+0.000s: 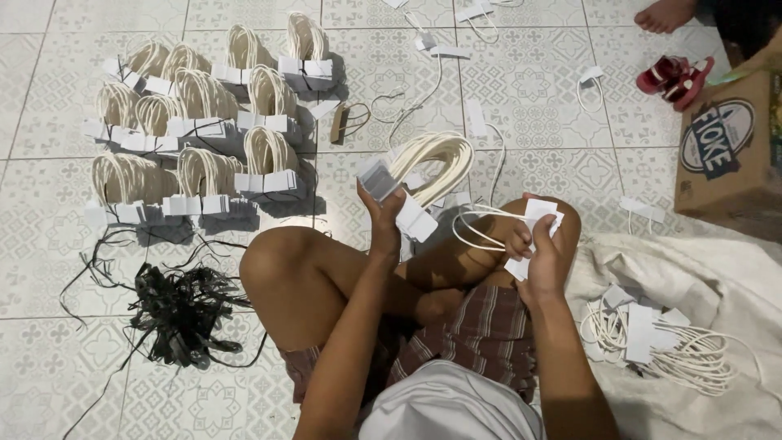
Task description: The person picks up white bundled components, wraps a paper label around each bundle, and secures it by hand before placing it with the others on the floor.
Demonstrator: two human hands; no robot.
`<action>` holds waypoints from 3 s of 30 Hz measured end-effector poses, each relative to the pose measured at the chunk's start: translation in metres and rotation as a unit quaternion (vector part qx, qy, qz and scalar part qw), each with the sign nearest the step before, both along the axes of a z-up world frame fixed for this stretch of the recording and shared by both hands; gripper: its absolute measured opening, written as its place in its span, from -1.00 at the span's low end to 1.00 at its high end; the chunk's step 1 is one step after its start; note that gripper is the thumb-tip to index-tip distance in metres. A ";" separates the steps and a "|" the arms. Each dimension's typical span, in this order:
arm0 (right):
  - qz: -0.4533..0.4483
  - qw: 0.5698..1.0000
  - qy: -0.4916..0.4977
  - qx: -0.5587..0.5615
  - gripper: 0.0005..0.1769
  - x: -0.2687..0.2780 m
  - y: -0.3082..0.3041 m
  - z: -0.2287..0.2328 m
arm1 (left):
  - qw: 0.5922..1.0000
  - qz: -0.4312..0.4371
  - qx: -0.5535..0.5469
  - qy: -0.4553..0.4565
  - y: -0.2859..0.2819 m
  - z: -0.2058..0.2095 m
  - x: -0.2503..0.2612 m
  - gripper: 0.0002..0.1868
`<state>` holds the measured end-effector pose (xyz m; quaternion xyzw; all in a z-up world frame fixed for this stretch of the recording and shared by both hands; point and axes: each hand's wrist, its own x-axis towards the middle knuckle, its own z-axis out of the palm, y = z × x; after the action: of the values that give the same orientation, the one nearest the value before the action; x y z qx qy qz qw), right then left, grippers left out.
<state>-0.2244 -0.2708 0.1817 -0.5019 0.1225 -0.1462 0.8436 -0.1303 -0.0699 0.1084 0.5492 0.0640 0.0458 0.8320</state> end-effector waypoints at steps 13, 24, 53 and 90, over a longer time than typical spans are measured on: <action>-0.026 0.983 -0.003 -0.181 -0.64 0.011 -0.008 -0.035 | 1.000 -0.016 0.002 -0.010 -0.003 -0.018 0.008 0.18; 0.031 0.943 0.089 -0.320 -0.58 0.030 0.015 -0.009 | 0.996 -0.077 0.033 0.023 0.005 -0.039 0.024 0.25; 0.057 0.684 -0.065 -0.724 -0.49 0.115 0.132 -0.043 | 0.995 -0.089 0.038 0.015 0.026 -0.173 0.056 0.10; 0.038 0.641 -0.121 -0.757 -0.47 0.132 0.143 -0.046 | 0.995 -0.044 0.058 0.069 0.024 -0.190 0.058 -0.06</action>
<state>-0.0919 -0.1281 0.1359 -0.9472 -0.1535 -0.2151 0.1817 -0.0724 -0.0459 -0.0820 0.6009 0.0942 -0.0254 0.7934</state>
